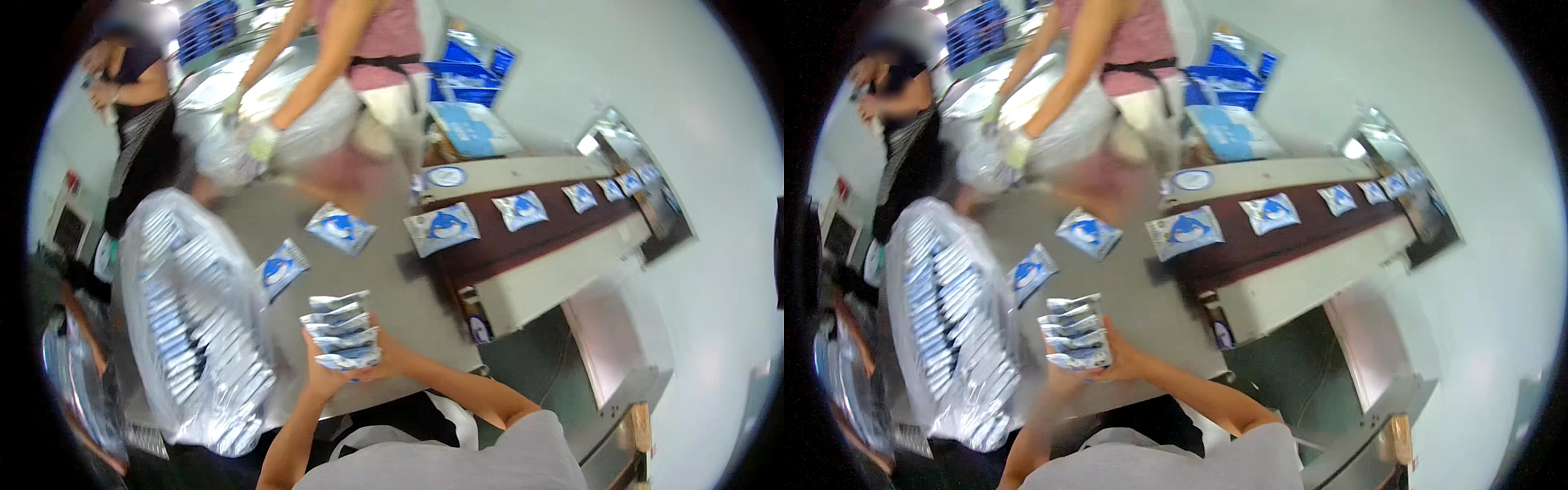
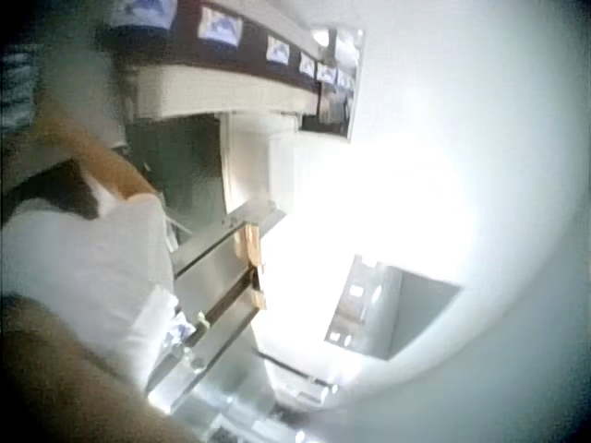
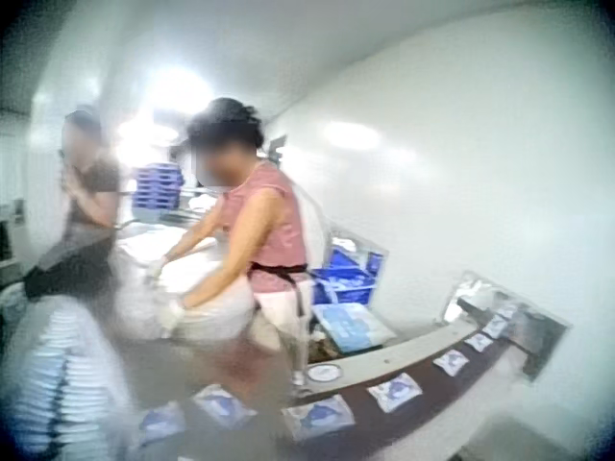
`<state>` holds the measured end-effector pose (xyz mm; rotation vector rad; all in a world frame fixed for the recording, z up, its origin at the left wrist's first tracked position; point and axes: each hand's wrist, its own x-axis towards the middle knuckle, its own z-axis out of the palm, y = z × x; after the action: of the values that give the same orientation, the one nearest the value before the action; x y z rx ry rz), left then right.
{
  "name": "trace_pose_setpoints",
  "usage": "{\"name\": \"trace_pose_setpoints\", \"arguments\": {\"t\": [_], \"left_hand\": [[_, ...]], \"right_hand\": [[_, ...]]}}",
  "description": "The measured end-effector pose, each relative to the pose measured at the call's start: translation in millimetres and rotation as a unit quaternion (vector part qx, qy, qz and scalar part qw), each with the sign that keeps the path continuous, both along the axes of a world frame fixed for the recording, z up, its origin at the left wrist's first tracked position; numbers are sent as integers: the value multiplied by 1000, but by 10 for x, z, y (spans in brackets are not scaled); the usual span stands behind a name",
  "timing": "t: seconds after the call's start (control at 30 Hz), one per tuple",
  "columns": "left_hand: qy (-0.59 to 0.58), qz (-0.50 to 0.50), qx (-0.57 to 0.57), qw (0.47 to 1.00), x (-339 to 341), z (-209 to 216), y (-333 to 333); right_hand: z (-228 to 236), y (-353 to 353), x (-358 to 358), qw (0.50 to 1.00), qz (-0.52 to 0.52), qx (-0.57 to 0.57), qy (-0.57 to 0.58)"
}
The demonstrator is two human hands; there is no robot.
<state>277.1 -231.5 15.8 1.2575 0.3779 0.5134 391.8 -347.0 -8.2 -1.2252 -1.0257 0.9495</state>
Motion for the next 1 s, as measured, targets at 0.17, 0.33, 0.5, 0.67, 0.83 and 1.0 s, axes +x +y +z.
{"name": "trace_pose_setpoints", "arguments": {"t": [0.17,0.33,0.5,0.67,0.83,1.0], "left_hand": [[-47,50,116,991,-114,420,29],[199,42,295,934,-407,1144,303],[328,-40,561,759,-952,1836,1285],[262,213,662,669,-874,1834,3159],[315,152,708,614,-352,1853,4362],[382,-44,741,551,228,1822,5213]], "right_hand": [[469,20,71,986,47,-15,-160],[1042,262,-29,988,77,-76,-109],[1415,626,46,848,-40,-115,-515],[1086,957,202,762,86,-288,-573],[1742,1921,82,971,146,-159,-102],[1513,3752,-583,969,185,-109,120]]}}
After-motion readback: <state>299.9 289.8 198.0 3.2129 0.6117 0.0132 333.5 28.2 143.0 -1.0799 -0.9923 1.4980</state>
